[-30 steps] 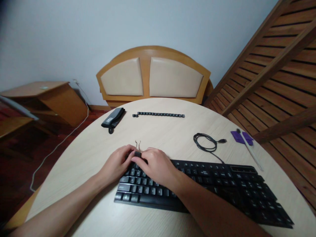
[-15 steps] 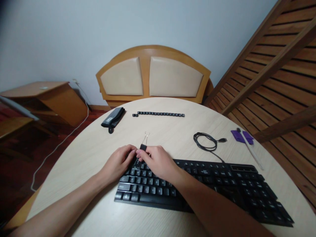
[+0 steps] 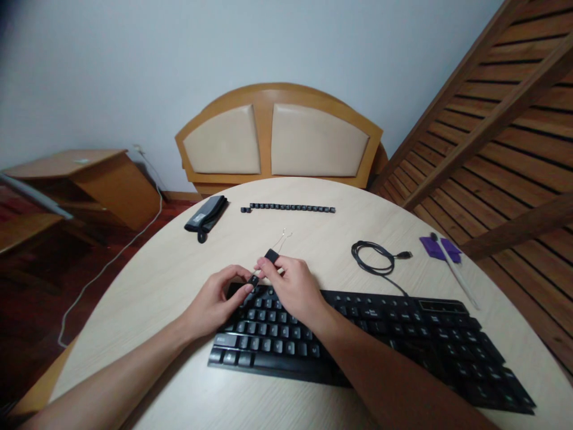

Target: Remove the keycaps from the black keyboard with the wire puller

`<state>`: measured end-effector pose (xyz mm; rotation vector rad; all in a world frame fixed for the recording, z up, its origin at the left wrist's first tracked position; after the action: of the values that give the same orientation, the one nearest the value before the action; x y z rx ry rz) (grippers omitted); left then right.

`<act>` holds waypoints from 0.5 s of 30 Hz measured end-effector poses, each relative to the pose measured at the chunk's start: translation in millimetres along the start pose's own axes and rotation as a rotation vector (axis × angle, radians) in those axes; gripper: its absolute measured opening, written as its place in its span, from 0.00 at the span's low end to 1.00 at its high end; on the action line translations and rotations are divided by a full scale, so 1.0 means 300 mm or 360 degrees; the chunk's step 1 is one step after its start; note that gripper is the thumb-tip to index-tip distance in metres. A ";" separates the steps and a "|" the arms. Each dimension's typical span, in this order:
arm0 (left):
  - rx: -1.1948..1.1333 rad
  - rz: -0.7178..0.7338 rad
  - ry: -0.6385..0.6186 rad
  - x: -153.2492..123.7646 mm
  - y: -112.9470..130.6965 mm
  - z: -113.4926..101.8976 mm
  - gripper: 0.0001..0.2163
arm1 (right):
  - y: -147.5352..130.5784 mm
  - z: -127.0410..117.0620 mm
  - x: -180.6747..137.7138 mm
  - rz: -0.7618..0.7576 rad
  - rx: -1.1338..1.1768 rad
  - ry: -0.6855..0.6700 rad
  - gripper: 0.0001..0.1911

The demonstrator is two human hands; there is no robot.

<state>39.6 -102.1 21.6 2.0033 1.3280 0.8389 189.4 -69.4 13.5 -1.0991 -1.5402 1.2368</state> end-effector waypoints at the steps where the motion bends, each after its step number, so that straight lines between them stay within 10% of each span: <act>1: -0.0083 -0.0026 -0.0026 0.001 -0.006 0.006 0.07 | -0.001 -0.001 0.000 0.0001 -0.0011 0.0000 0.23; 15: -0.0316 -0.0031 -0.0098 0.007 -0.021 0.024 0.09 | 0.002 0.002 0.004 0.0049 -0.0080 -0.0054 0.21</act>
<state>42.2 -98.9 12.7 1.8440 1.1795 0.8578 188.5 -68.4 12.8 -1.1434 -1.5934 1.2493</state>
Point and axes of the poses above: each hand's wrist, its own x-axis towards the middle knuckle, its own z-axis out of the palm, y = z × x, the point moved 7 cm from there along x, towards the middle knuckle, and after that the axes turned 4 degrees about x, right-handed, at the moved point
